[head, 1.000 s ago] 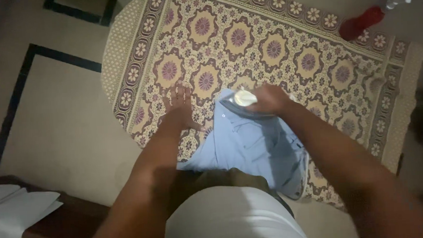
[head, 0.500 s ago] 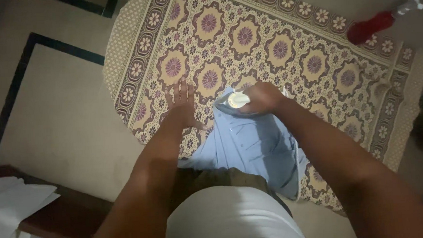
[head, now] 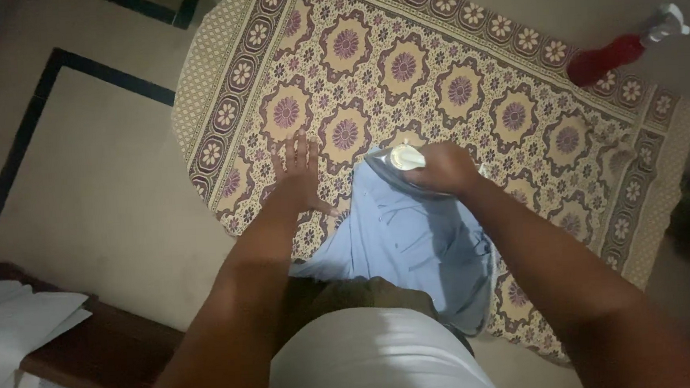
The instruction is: The recorder is ironing a light blue dress shirt on an ironing board and then buttoning it.
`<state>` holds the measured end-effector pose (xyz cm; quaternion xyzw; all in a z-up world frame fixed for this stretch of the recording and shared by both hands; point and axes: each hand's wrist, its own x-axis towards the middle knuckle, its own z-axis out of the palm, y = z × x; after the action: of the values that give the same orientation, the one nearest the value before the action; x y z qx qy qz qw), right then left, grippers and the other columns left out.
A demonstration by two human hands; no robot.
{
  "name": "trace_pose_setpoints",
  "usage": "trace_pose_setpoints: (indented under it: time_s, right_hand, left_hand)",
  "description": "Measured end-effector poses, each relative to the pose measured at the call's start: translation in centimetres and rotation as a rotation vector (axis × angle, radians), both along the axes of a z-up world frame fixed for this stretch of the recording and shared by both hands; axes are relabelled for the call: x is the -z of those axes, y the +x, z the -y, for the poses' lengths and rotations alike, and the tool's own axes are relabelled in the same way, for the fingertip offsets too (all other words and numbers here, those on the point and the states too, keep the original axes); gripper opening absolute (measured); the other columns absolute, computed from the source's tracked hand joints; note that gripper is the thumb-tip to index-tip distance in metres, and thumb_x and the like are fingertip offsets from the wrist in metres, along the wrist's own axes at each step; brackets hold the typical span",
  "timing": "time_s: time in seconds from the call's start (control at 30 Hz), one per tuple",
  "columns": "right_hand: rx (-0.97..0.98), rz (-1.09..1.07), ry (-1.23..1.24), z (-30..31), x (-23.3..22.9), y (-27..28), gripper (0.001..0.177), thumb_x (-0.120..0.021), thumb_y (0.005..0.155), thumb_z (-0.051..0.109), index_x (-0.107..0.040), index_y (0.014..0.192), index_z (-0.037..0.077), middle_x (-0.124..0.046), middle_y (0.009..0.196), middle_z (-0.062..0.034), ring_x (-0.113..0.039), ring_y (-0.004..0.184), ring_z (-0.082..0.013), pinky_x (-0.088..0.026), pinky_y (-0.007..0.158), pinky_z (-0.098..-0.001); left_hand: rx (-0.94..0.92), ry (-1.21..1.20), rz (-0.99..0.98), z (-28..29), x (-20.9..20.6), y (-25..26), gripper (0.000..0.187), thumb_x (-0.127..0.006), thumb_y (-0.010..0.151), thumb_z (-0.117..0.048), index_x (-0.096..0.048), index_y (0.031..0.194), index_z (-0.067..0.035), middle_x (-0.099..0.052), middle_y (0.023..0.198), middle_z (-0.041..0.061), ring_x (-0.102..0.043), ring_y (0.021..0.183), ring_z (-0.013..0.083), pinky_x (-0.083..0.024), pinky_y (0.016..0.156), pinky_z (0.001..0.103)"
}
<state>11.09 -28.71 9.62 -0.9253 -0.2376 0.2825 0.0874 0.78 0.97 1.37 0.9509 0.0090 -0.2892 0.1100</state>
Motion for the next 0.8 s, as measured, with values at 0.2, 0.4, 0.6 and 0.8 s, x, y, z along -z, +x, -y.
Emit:
trace_pose_setpoints:
  time_s: [0.2,0.4,0.6,0.8]
  right_hand:
    - [0.049,0.004,0.032,-4.2,-0.7,-0.3,0.045,-0.066,0.083,0.055,-0.077,0.106,0.017,-0.077,0.086,-0.0134,-0.075,0.073,-0.0294,-0.059,0.069,-0.0441]
    - [0.035,0.106,0.013,-6.2,-0.4,0.6,0.047,-0.073,0.076,0.052,-0.077,0.1,0.012,-0.076,0.093,-0.017,-0.074,0.083,-0.0353,-0.057,0.075,-0.0483]
    - [0.071,0.095,0.044,-6.4,-1.0,0.6,0.044,-0.074,0.074,0.049,-0.08,0.098,0.013,-0.075,0.094,-0.0192,-0.073,0.084,-0.0377,-0.057,0.078,-0.0488]
    - [0.056,0.079,0.033,-6.6,-1.5,0.5,0.052,-0.073,0.079,0.057,-0.078,0.1,0.01,-0.075,0.094,-0.0197,-0.075,0.084,-0.0361,-0.058,0.077,-0.0481]
  left_hand:
    - [0.01,0.02,-0.03,0.2,-1.3,0.1,0.174,-0.088,0.044,-0.081,0.011,0.161,0.001,0.022,0.166,0.029,0.02,0.153,0.0488,0.007,0.118,0.073]
    - [0.009,0.003,-0.051,0.2,-2.2,0.1,0.173,-0.09,0.046,-0.077,0.013,0.16,0.002,0.023,0.166,0.03,0.021,0.154,0.0488,0.007,0.119,0.07]
    - [0.001,-0.025,-0.069,0.1,-1.5,0.1,0.171,-0.093,0.048,-0.07,0.014,0.16,0.002,0.025,0.165,0.03,0.019,0.153,0.0482,0.004,0.119,0.071]
    - [-0.004,-0.021,-0.009,0.2,-1.4,-0.3,0.17,-0.093,0.048,-0.071,0.012,0.16,0.002,0.021,0.167,0.029,0.019,0.155,0.0469,0.002,0.12,0.071]
